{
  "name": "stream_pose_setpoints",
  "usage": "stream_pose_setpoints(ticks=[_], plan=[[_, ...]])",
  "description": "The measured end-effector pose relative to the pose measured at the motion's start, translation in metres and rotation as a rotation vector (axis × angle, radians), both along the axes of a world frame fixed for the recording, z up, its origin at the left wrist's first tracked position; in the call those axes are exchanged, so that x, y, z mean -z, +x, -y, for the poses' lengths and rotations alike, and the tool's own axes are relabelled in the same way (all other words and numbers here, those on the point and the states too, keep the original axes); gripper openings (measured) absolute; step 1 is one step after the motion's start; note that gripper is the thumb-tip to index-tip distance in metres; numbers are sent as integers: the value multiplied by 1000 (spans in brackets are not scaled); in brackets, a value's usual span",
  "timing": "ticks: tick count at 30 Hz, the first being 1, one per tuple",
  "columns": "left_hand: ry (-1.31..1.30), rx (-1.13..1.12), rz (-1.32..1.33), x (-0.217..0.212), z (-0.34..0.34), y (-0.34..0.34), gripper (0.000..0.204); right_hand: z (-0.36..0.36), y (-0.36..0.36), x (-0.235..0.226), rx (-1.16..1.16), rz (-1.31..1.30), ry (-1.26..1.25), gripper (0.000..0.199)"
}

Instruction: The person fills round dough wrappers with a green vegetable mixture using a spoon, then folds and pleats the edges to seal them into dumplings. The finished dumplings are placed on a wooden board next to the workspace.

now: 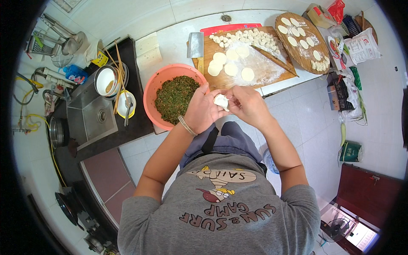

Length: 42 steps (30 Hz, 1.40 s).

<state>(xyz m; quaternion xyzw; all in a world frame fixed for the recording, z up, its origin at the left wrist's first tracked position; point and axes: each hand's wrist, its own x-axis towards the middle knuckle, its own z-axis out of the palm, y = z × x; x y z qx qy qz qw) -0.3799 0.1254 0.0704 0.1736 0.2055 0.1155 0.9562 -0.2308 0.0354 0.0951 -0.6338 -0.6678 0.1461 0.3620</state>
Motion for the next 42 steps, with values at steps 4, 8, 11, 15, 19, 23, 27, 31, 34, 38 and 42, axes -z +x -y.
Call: stream_pose_setpoints(ticks=[4,8,11,15,19,23,27,31,34,38,42], plan=[[-40,36,48,-6,-6,-2,70,1,16,-13,-77,-79,21,19],[-3,112,68,-12,-6,2,71,0,27,-7,-191,-119,90,18],[10,146,65,-10,-5,5,72,1,30,-9,-233,-129,67,18],[31,189,59,-10,-3,8,72,3,31,-7,-262,-112,123,19],[64,186,-26,-7,1,14,70,8,27,-6,-157,-64,44,15],[162,193,-9,-10,4,19,64,11,15,-10,58,-115,-127,16],[347,-5,-86,-5,14,24,61,15,16,-7,222,-230,-146,16],[402,63,-10,-6,14,22,61,19,21,-18,126,-232,1,16],[372,139,20,-10,10,20,64,19,34,-26,20,-129,58,18],[294,218,58,-15,8,23,71,17,42,-19,-115,-108,93,15],[213,278,37,-20,8,25,75,16,47,-15,-191,-88,102,16]])
